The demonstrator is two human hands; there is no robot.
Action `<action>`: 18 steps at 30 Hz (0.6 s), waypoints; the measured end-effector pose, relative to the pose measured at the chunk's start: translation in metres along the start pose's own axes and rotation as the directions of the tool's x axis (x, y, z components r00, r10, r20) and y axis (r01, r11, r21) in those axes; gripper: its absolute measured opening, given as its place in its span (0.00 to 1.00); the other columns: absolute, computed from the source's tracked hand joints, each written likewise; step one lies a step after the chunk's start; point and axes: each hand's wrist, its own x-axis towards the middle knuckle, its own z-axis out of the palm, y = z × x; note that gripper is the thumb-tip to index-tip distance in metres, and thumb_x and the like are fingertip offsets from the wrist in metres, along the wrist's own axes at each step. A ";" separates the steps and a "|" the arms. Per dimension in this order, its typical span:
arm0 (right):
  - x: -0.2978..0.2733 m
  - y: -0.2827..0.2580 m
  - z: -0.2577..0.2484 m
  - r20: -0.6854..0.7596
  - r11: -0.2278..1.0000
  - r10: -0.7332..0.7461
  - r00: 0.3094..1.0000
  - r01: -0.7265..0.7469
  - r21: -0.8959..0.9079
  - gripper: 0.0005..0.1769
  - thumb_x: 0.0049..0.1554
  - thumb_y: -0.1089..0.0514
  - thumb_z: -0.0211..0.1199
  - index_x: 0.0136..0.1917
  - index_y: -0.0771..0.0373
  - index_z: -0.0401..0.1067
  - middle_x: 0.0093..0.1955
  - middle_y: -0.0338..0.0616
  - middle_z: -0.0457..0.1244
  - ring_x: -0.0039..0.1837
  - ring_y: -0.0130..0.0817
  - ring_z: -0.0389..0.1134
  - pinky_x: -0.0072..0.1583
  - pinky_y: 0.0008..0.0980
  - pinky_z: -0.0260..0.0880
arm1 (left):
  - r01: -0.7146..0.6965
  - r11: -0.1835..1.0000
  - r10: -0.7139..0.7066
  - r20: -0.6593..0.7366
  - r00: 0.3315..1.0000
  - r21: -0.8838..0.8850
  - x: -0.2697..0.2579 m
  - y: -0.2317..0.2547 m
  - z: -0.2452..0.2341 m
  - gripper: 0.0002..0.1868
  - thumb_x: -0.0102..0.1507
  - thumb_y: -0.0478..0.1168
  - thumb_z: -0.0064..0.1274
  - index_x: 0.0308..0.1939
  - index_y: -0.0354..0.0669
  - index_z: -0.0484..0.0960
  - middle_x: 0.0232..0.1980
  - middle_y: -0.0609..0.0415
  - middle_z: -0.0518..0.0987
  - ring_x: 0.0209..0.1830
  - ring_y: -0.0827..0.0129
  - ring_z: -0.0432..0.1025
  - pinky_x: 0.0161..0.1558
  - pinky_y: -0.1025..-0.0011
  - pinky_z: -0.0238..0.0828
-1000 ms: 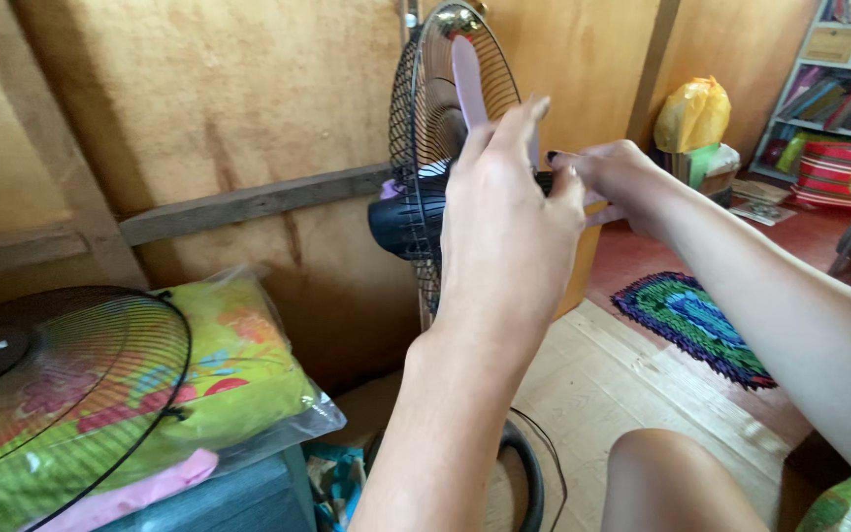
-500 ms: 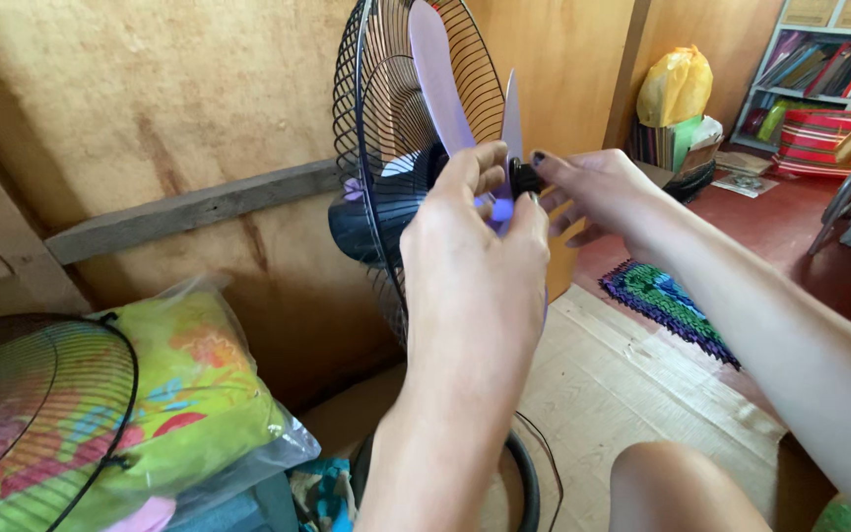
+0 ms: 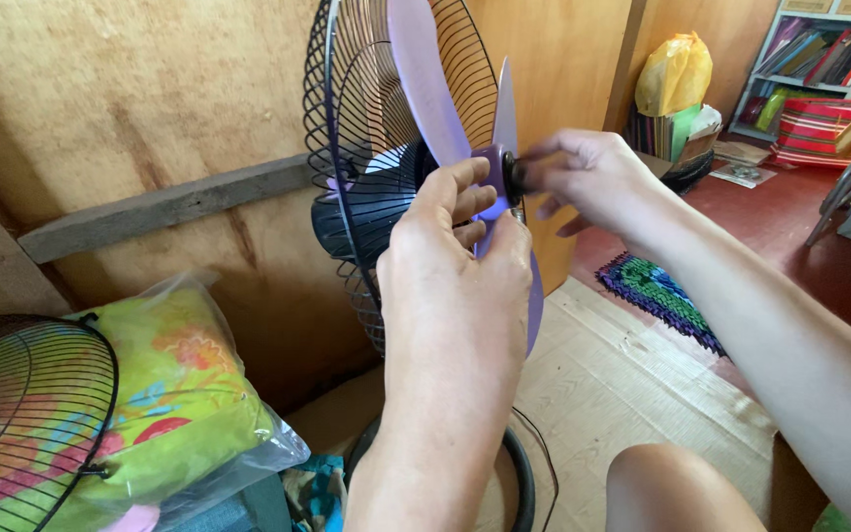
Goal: The person assembles a standing fan by attaching the purple fan blade to the motor shaft, securing it with a nut, and then attaching the front protective cage. The person repeatedly removes and reattaches the blade and cage during the process.
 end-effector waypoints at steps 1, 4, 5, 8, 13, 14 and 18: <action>0.000 0.001 -0.001 0.017 0.999 -0.031 0.999 0.030 0.018 0.22 0.55 0.53 0.62 0.63 0.57 0.74 0.53 0.42 0.70 0.49 0.30 0.71 0.45 0.37 0.76 | -0.001 1.000 0.001 -0.003 1.000 -0.001 0.001 -0.001 -0.001 0.22 0.62 0.36 0.52 0.61 0.37 0.79 0.49 0.46 0.87 0.48 0.65 0.85 0.47 0.70 0.81; -0.001 -0.003 -0.003 0.009 0.999 -0.028 1.000 0.028 0.038 0.23 0.54 0.54 0.63 0.64 0.56 0.72 0.55 0.36 0.70 0.51 0.26 0.72 0.45 0.36 0.77 | 0.011 1.000 -0.011 -0.008 1.000 -0.006 0.002 -0.002 -0.002 0.22 0.62 0.36 0.53 0.61 0.37 0.79 0.49 0.46 0.87 0.48 0.65 0.84 0.47 0.70 0.81; 0.000 -0.005 -0.002 -0.032 0.999 0.036 0.999 -0.035 0.023 0.21 0.57 0.52 0.62 0.63 0.56 0.72 0.54 0.35 0.70 0.50 0.27 0.72 0.45 0.36 0.76 | 0.024 1.000 -0.024 -0.007 1.000 -0.008 0.003 -0.001 -0.001 0.22 0.62 0.36 0.53 0.61 0.37 0.79 0.49 0.47 0.87 0.48 0.65 0.83 0.47 0.70 0.81; -0.001 -0.008 0.000 -0.055 0.982 0.168 0.984 -0.172 -0.080 0.22 0.65 0.46 0.58 0.62 0.64 0.75 0.56 0.46 0.70 0.51 0.34 0.72 0.48 0.37 0.75 | 0.058 0.998 -0.057 -0.013 0.998 0.030 0.001 0.003 0.000 0.22 0.60 0.36 0.52 0.60 0.38 0.79 0.48 0.46 0.87 0.46 0.66 0.84 0.46 0.71 0.80; 0.004 0.001 -0.002 0.018 0.999 -0.009 1.000 0.009 0.046 0.22 0.55 0.51 0.62 0.61 0.60 0.76 0.55 0.41 0.71 0.50 0.29 0.72 0.46 0.36 0.77 | 0.043 0.999 -0.043 -0.002 0.999 0.032 0.002 0.001 0.000 0.22 0.62 0.36 0.53 0.61 0.37 0.79 0.48 0.48 0.87 0.46 0.68 0.84 0.44 0.71 0.80; 0.004 0.002 -0.003 0.029 0.997 -0.053 0.998 0.051 0.049 0.22 0.53 0.53 0.63 0.61 0.59 0.75 0.54 0.39 0.70 0.51 0.27 0.72 0.45 0.35 0.77 | 0.059 0.998 -0.059 -0.006 0.998 0.028 0.002 0.000 0.000 0.22 0.61 0.36 0.53 0.60 0.37 0.79 0.47 0.48 0.87 0.45 0.69 0.84 0.44 0.71 0.81; 0.002 -0.001 -0.004 -0.025 0.997 0.029 0.999 -0.028 0.065 0.19 0.57 0.50 0.62 0.61 0.56 0.73 0.50 0.38 0.69 0.51 0.29 0.71 0.44 0.36 0.77 | 0.083 0.996 -0.083 -0.009 0.996 0.026 0.004 0.002 0.002 0.22 0.61 0.36 0.53 0.59 0.38 0.79 0.47 0.49 0.87 0.44 0.69 0.84 0.42 0.71 0.81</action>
